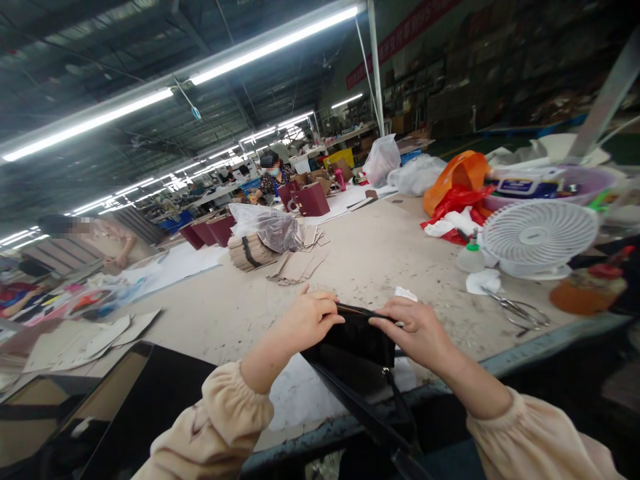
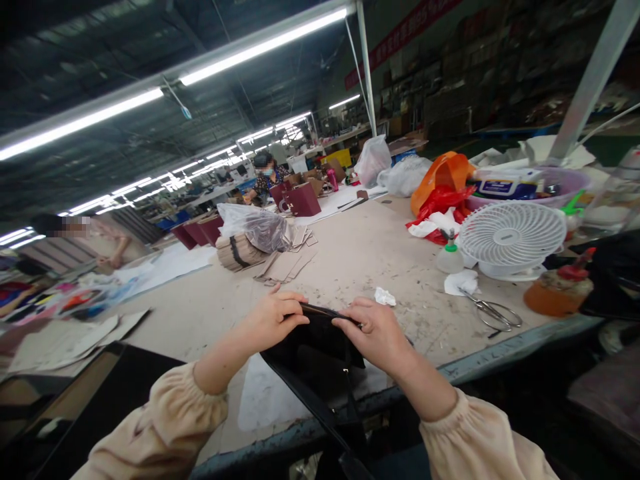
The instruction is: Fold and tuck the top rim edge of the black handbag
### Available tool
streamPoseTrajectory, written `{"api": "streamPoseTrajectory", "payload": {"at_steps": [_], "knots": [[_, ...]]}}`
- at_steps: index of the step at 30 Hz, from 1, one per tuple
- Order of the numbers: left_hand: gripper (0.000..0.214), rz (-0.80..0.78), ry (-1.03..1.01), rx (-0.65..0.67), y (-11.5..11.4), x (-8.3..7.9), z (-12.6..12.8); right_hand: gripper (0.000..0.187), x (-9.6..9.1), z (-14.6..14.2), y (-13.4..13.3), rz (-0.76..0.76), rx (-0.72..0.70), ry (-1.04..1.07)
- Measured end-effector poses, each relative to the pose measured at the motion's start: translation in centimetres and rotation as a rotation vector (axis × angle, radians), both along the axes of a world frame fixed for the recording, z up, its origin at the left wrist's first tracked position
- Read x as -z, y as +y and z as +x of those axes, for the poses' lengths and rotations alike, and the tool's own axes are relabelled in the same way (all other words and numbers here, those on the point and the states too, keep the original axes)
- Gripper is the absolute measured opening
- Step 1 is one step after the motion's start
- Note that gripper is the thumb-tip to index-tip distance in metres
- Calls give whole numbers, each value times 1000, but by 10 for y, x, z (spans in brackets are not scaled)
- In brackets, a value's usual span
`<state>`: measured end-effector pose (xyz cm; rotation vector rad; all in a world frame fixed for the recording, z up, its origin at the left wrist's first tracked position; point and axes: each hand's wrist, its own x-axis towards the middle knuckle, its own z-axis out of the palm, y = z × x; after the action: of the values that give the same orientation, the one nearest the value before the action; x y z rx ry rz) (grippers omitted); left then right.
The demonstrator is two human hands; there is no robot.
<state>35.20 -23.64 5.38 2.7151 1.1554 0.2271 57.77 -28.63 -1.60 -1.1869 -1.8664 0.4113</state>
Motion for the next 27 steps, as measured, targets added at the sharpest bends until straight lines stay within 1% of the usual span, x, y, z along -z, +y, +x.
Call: {"api": "streamPoseTrajectory", "payload": {"at_steps": [4,8,12,16,21,22,26,27], "knots": [[17,-5,-40,-29,0,4,0,27,2,-1,1,55,16,-42],[20,-3,-24,-78,1,6,2,25,2,-2,1,87,18,-43],[24,13,7,-82,0,5,5,24,0,-4,0,118,19,-43],[29,38,17,-111,0,5,7,22,1,-2,-1,114,17,-71],[31,72,10,-77,1,5,7,19,-1,4,-1,73,14,-194],[31,74,10,-79,1,5,7,20,-3,4,0,70,14,-214],[28,77,5,-68,0,5,6,39,-9,-2,0,52,4,-271],[28,83,1,-61,0,5,6,39,-10,-4,1,39,-1,-277]]}}
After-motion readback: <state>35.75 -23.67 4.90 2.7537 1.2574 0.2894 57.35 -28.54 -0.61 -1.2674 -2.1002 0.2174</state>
